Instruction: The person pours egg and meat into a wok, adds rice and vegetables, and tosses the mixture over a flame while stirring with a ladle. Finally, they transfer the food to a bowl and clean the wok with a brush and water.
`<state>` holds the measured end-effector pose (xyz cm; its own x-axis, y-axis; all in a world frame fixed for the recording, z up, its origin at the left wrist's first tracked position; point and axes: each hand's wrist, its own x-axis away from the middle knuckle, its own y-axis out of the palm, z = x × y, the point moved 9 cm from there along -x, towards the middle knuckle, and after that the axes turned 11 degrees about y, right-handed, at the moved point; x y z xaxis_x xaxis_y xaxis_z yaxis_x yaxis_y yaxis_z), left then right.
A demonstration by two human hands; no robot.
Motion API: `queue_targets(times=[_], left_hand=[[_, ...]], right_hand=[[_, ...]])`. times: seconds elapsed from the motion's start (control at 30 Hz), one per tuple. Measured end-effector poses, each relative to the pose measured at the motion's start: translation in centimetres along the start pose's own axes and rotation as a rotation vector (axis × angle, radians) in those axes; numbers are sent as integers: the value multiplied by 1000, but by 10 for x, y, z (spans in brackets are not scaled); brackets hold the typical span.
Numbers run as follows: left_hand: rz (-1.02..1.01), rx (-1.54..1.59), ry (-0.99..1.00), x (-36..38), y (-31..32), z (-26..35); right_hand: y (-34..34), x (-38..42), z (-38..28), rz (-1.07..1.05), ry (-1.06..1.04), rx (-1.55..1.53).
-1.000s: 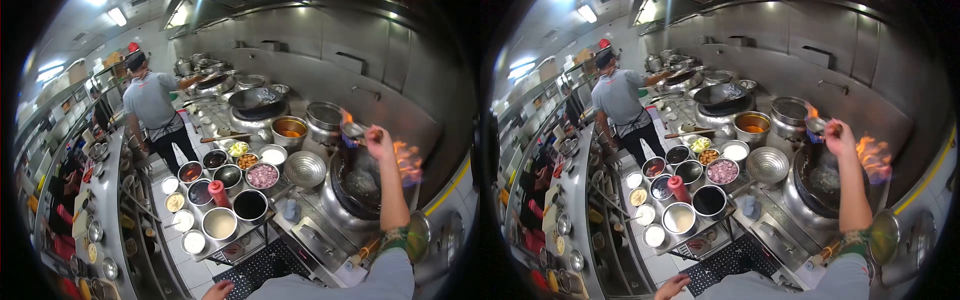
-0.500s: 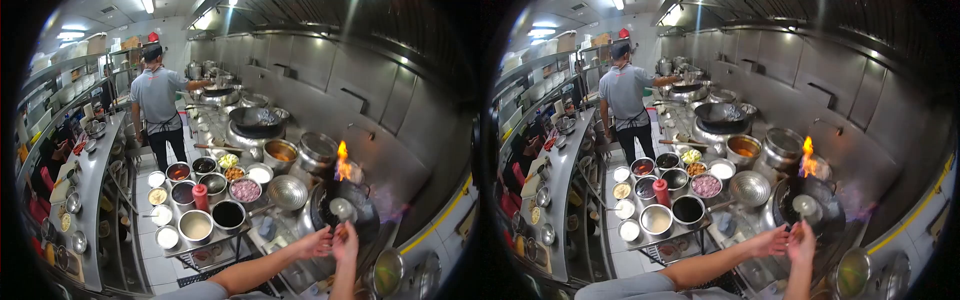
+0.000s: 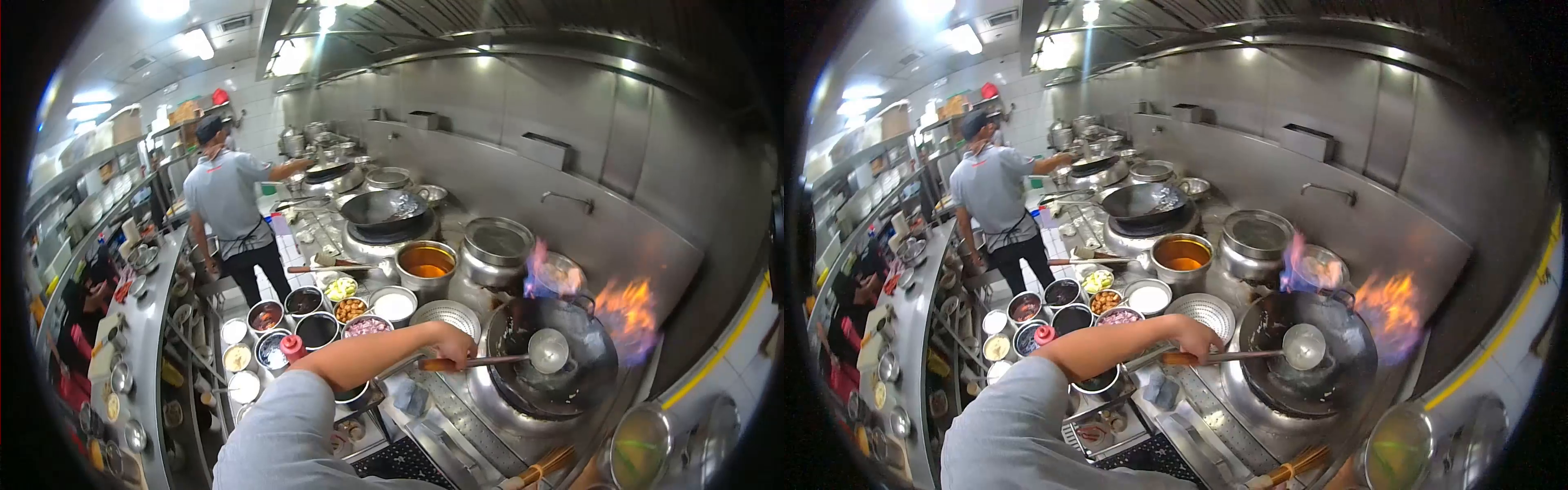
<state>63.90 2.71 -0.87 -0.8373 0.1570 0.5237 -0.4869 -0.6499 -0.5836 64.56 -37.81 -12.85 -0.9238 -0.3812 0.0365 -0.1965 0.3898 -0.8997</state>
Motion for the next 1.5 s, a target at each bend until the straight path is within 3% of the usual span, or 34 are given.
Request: queue_targets(times=[0.03,0.1,0.17,0.23,0.27,0.3,0.33,0.37,0.4,0.47,0.53,0.6,0.67,0.8,0.87,0.97,1.1,1.33,1.37,1.5], left_hand=[[-96,-435,-62,-9,-4,-6],[150,-598,-37,-32,-15,-18],[345,-691,30,-46,-17,-14],[420,-666,91,-47,-26,-16],[265,-798,173,-62,-19,-24],[391,-721,130,-19,-28,13],[389,-639,-3,-6,-35,13],[401,-600,-6,-1,-44,9],[321,-782,133,-26,-44,-23],[418,-692,39,-4,-66,-15],[430,-681,32,4,-65,-2],[367,-662,37,3,-43,-11],[337,-661,62,-10,-62,-16],[249,-674,4,6,-68,20],[288,-664,-5,14,-72,36],[342,-666,-97,21,-85,49],[447,-750,-152,23,-100,76],[528,-987,-216,-1,-111,113],[547,-1009,-217,-2,-112,119],[533,-1102,-241,-11,-108,130]], right_hand=[[8,-1,0,43,11,-20],[43,-10,18,169,93,49],[73,-21,34,394,45,123],[76,-25,59,296,144,-203],[64,-17,73,129,282,-545],[53,-4,88,17,460,-875],[22,19,66,-52,516,-1235],[-4,38,36,-137,554,-1601],[-37,51,7,-130,462,-1717],[-64,69,-22,-73,554,-1988],[-100,46,-70,0,375,-1888],[-118,1,-92,-110,180,-1585],[-139,-55,-118,-48,219,-1111],[-131,-173,-176,289,-133,-165],[-101,-206,-200,107,-43,87],[-81,-243,-211,72,-45,382],[-76,-221,-232,152,-132,451],[-90,-219,-206,96,-77,266],[-87,-221,-194,114,-77,100],[-95,-238,-175,84,-54,257]])
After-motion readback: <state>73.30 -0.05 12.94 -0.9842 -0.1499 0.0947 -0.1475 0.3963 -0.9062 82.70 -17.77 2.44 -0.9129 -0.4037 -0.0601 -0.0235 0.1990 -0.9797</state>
